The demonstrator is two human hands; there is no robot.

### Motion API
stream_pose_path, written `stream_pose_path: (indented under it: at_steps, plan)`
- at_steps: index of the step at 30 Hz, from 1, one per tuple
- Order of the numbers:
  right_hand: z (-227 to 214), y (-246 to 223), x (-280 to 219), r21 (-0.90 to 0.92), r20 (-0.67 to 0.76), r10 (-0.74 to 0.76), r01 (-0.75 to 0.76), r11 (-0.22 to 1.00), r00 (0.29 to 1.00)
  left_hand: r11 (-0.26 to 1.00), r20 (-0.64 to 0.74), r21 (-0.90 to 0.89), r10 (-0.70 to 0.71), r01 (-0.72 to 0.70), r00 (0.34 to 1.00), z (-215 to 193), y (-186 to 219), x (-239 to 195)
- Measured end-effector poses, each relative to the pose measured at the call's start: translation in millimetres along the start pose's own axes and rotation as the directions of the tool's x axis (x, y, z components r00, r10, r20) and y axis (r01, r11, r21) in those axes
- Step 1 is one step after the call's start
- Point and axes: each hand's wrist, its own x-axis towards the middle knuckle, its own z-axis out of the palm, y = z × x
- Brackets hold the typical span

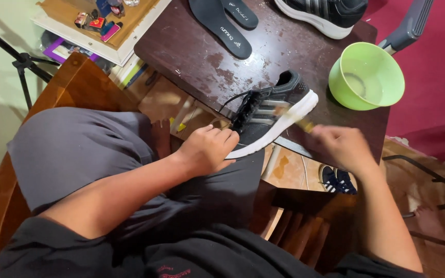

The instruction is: The person scrubs a black sneaker with a toothbrush, repeatedly dipping the brush into a green bowl of water. They clean the sole, sides, and laces of the shoe while holding it on their lap.

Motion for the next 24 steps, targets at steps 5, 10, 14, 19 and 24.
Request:
stream_pose_path:
  at_steps: [5, 10, 14, 19, 24]
  plan:
    - [12, 43, 27, -0.226, -0.107, -0.109, 0.082, 0.971, 0.988, 1.0, 0.005, -0.009, -0.002, 0.002, 1.0, 1, 0, -1]
    - [9, 13, -3, -0.08, -0.018, -0.261, 0.259, 0.963, 0.965, 1.0, 0.001, -0.025, -0.009, 0.009, 1.0, 1, -1, 0]
    - [7, 57, 29, -0.249, -0.166, -0.276, 0.231, 0.941, 0.947, 0.999, 0.026, -0.037, -0.033, 0.034, 0.999, -6, -1, 2]
    - [21, 62, 42, -0.034, -0.23, -0.259, 0.258, 0.966, 0.938, 0.998, 0.072, -0.052, -0.018, 0.022, 0.997, -21, -2, 8]
    - [53, 81, 71, -0.135, -0.365, -0.43, 0.41, 0.902, 0.826, 0.993, 0.418, -0.05, -0.075, 0.105, 0.905, -52, -17, 24]
